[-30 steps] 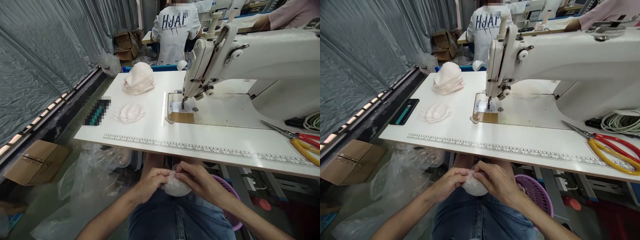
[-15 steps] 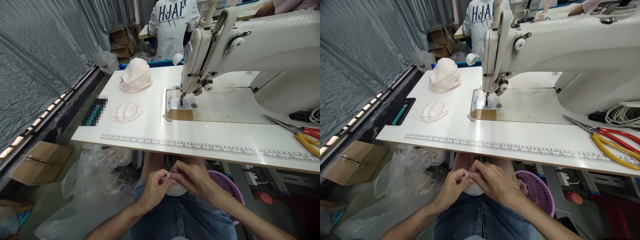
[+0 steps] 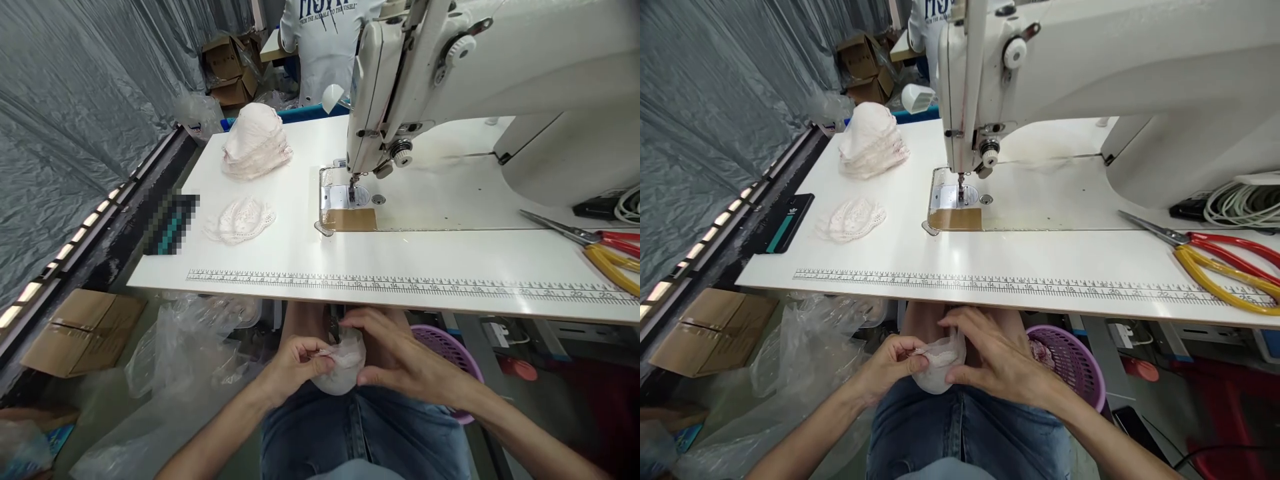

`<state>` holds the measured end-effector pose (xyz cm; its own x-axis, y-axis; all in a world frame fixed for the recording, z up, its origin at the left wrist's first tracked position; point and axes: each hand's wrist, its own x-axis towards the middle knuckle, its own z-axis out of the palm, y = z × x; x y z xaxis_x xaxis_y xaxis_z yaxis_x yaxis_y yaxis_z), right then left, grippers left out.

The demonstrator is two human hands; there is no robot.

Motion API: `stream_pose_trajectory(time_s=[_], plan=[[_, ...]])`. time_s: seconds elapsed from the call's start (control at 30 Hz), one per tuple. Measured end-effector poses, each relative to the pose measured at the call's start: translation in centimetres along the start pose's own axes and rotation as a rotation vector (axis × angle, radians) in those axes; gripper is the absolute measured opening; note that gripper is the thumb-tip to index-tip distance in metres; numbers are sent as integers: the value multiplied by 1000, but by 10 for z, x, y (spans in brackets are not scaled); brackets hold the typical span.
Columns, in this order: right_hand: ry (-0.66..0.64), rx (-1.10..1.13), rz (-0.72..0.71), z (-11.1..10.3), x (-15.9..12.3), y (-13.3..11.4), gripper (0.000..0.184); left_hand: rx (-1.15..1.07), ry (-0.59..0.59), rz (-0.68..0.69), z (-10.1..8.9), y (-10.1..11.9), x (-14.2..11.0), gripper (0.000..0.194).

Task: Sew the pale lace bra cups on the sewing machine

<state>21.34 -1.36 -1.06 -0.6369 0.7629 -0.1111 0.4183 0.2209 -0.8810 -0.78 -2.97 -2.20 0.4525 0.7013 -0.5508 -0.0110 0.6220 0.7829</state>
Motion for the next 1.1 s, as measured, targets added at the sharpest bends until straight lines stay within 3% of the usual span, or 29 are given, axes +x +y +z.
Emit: stream_pose_trajectory(time_s=[0.1, 0.27, 0.5, 0.6, 0.9, 1.1], plan=[[-106, -6, 4, -3, 12, -5, 58, 26, -23, -5, -2, 3, -2, 35], [-189, -5, 99, -7, 21, -10, 19, 31, 59, 10, -4, 4, -5, 34], [-171, 104, 19, 0, 19, -1, 26, 83, 119, -3, -1, 3, -7, 39], [-203, 192, -32, 1, 19, 5, 32, 134, 74, 9, -2, 4, -9, 35], [-288, 383, 115, 0, 11, 13, 29, 229, 71, 11, 0, 3, -4, 29], [-259, 367, 105, 4, 12, 9, 28, 249, 78, -1, 1, 1, -4, 30]])
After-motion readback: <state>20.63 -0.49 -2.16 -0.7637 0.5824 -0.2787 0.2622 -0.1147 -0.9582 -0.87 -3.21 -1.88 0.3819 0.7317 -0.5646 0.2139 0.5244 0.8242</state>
